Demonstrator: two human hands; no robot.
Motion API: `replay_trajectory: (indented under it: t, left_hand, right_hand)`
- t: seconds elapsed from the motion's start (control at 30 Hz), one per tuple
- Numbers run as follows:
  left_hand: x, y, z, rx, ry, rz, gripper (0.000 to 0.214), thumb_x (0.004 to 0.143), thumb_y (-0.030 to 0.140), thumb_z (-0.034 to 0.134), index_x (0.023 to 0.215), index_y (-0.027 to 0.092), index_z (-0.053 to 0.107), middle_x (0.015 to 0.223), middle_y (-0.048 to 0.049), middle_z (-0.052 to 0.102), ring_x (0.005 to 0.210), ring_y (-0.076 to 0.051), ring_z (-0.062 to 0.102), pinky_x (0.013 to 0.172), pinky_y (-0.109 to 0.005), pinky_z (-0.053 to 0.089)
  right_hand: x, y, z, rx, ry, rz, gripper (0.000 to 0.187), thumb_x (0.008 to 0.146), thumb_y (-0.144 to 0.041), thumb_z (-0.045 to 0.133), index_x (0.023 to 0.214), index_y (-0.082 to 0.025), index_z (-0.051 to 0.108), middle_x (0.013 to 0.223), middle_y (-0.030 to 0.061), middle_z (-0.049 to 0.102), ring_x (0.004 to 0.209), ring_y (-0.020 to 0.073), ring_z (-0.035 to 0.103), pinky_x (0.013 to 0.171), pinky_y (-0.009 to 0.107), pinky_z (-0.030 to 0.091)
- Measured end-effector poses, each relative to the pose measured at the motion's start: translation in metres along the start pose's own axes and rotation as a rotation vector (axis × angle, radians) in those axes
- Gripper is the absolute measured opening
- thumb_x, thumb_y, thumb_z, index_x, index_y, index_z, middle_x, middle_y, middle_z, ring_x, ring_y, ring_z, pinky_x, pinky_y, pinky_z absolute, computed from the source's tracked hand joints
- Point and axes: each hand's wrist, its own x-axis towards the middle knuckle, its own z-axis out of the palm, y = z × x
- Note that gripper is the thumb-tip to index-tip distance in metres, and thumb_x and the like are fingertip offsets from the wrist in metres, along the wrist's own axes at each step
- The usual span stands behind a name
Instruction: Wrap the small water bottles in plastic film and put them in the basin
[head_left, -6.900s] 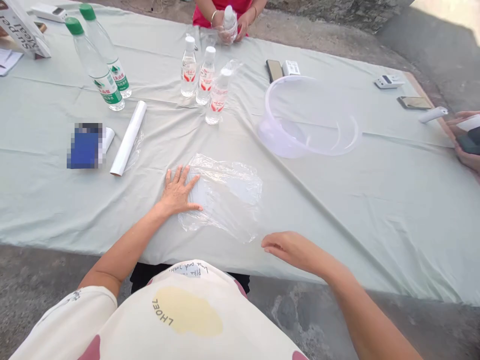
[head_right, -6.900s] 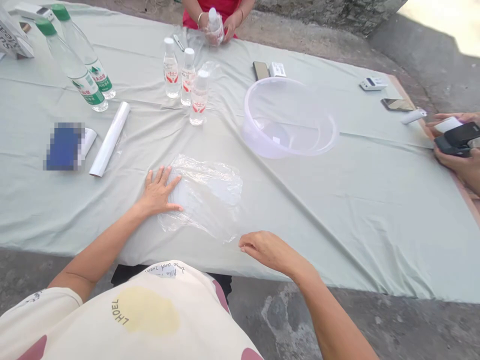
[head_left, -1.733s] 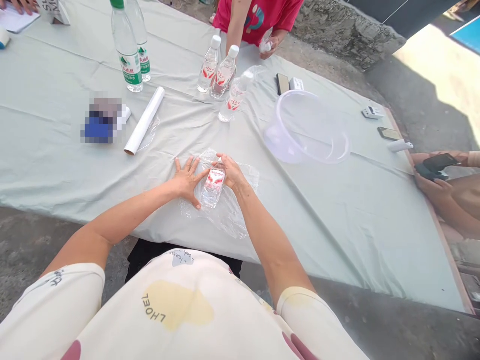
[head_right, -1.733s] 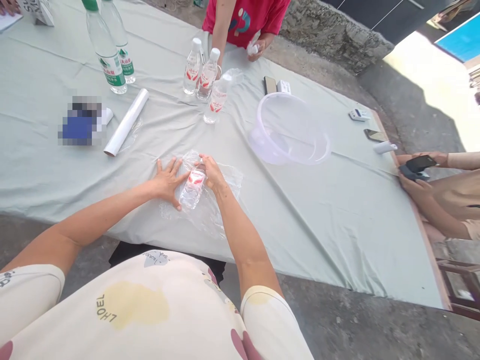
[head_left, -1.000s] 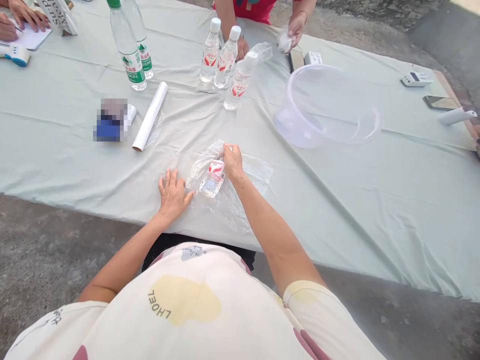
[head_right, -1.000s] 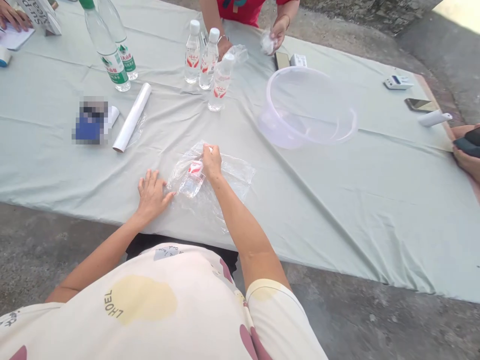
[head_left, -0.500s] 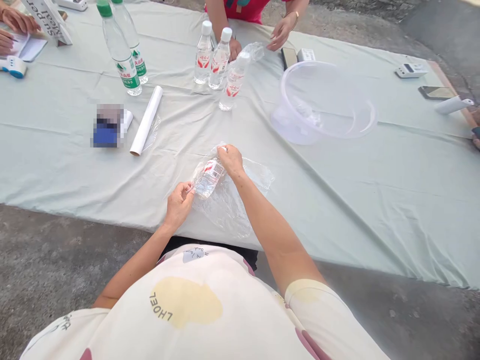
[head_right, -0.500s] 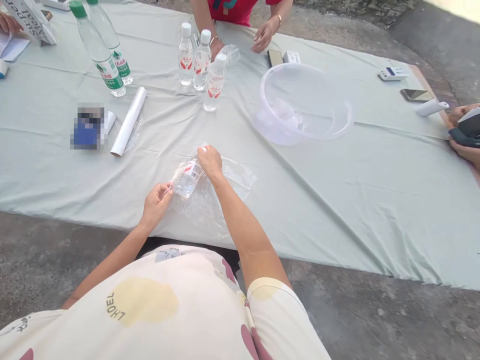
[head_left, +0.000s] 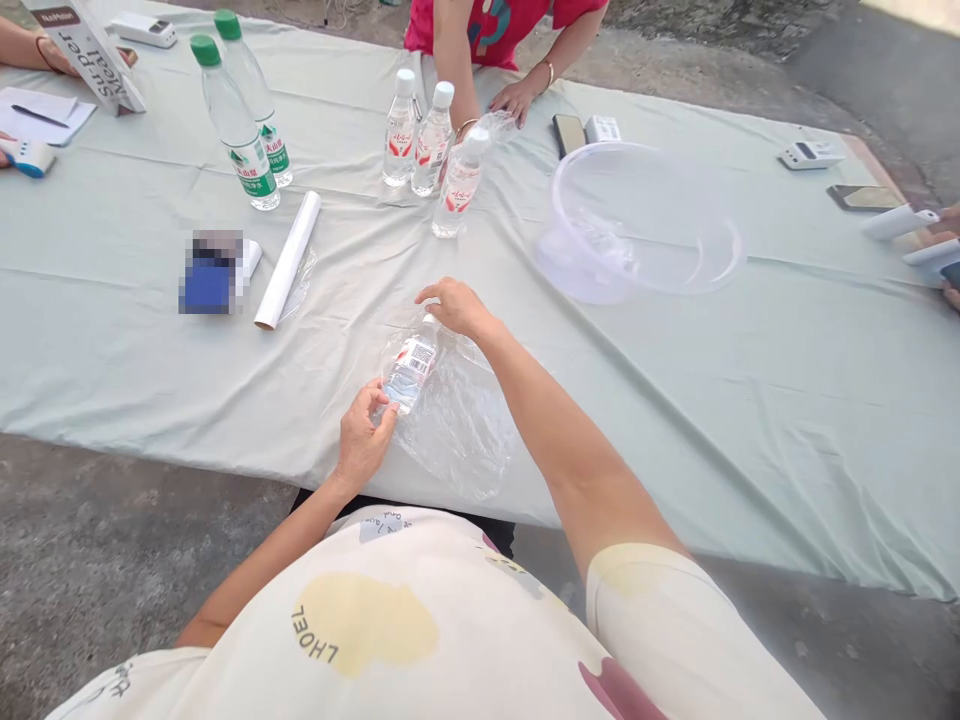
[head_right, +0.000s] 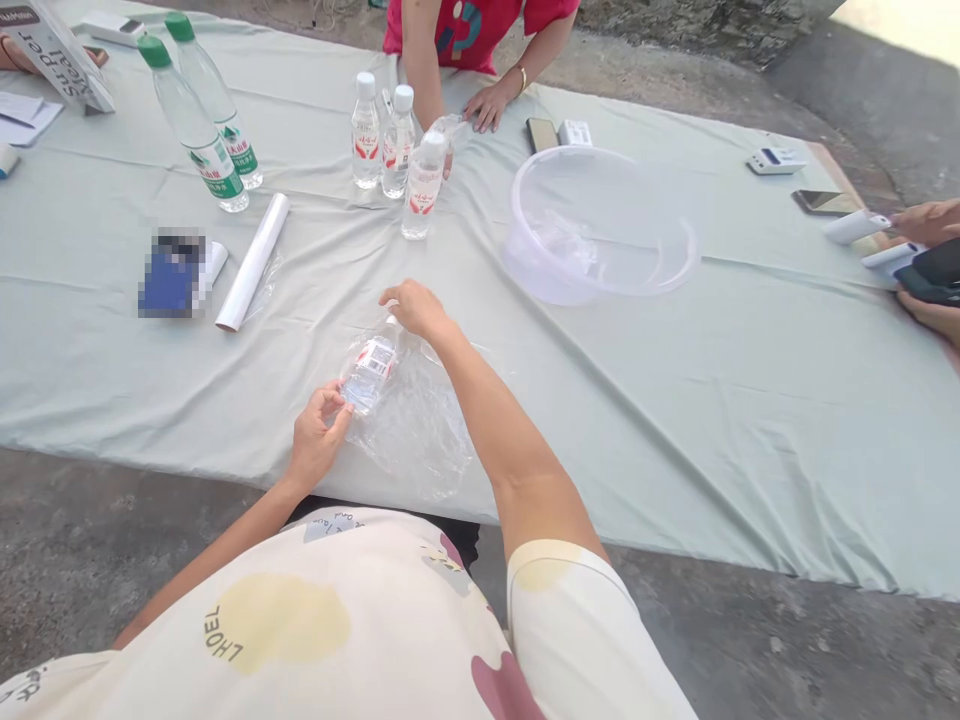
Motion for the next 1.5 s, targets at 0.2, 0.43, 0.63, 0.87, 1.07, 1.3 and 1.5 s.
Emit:
replay_trajectory:
  t: [0.2, 0.43, 0.63, 0.87, 1.07, 1.3, 1.5]
  left_hand:
    - [0.001, -0.002, 0.006, 0.049, 0.043, 0.025, 0.013, 0.088, 0.03, 0.061, 0.094, 0.025, 0.051, 0.134, -0.0088, 0.065, 0.128, -0.023, 0.06, 0.103, -0.043, 0.052]
    - [-0.001, -0.01, 0.009, 0.232, 0.085, 0.161, 0.009, 0.092, 0.032, 0.058, 0.095, 0.024, 0.054, 0.133, -0.0097, 0.066, 0.122, -0.022, 0.064, 0.096, -0.041, 0.056]
    - [-0.004, -0.012, 0.018, 0.435, 0.101, 0.46, 0.011, 0.098, 0.027, 0.052, 0.089, 0.025, 0.059, 0.125, -0.0077, 0.072, 0.125, -0.023, 0.063, 0.103, -0.045, 0.053]
    - [-0.016, -0.017, 0.036, 0.672, -0.195, 0.708, 0.029, 0.098, 0.014, 0.047, 0.079, 0.025, 0.066, 0.117, -0.0029, 0.076, 0.125, -0.025, 0.064, 0.094, -0.045, 0.049]
    - [-0.019, -0.012, 0.035, 0.698, -0.441, 0.802, 0.027, 0.095, 0.007, 0.05, 0.088, 0.026, 0.066, 0.126, -0.0002, 0.072, 0.13, -0.022, 0.06, 0.1, -0.04, 0.045]
    - [-0.026, -0.003, 0.049, 0.778, -0.61, 0.912, 0.031, 0.092, 0.002, 0.047, 0.101, 0.025, 0.065, 0.094, -0.0054, 0.076, 0.126, -0.02, 0.062, 0.099, -0.035, 0.045]
    - [-0.03, 0.009, 0.051, 0.783, -0.678, 0.976, 0.025, 0.09, 0.005, 0.045, 0.092, 0.023, 0.062, 0.086, -0.0054, 0.072, 0.106, -0.022, 0.066, 0.095, -0.039, 0.045]
  right_hand:
    - [0.037, -0.022, 0.002, 0.015, -0.171, -0.047, 0.026, 0.057, 0.003, 0.08, 0.064, -0.021, 0.073, 0.068, 0.0014, 0.061, 0.072, 0.0188, 0.058, 0.082, 0.037, 0.045]
    - [0.038, -0.021, 0.003, 0.065, -0.223, -0.119, 0.036, 0.059, 0.012, 0.068, 0.047, -0.021, 0.062, 0.052, -0.0017, 0.054, 0.07, 0.016, 0.056, 0.075, 0.031, 0.039]
    - [-0.024, 0.013, -0.008, 0.017, -0.01, -0.34, 0.021, 0.086, -0.014, 0.057, 0.074, -0.023, 0.072, 0.095, 0.0054, 0.069, 0.074, 0.0154, 0.059, 0.077, 0.031, 0.042]
    - [-0.102, 0.073, 0.021, 0.215, 0.267, -0.231, 0.033, 0.096, -0.029, 0.042, 0.095, -0.029, 0.074, 0.109, 0.0055, 0.072, 0.1, 0.0185, 0.067, 0.092, 0.035, 0.052]
    - [-0.141, 0.093, 0.04, 0.08, 0.326, -0.188, 0.042, 0.096, -0.018, 0.04, 0.122, -0.029, 0.07, 0.13, 0.0065, 0.069, 0.125, 0.0221, 0.06, 0.107, 0.043, 0.045]
    - [-0.161, 0.09, 0.008, 0.136, 0.516, -0.013, 0.035, 0.092, -0.016, 0.042, 0.1, -0.026, 0.074, 0.119, 0.0096, 0.07, 0.113, 0.026, 0.062, 0.099, 0.046, 0.048]
    - [-0.181, 0.031, 0.026, 0.437, 0.446, 0.181, 0.038, 0.094, -0.05, 0.053, 0.119, -0.026, 0.065, 0.103, 0.0074, 0.066, 0.079, 0.02, 0.062, 0.078, 0.037, 0.052]
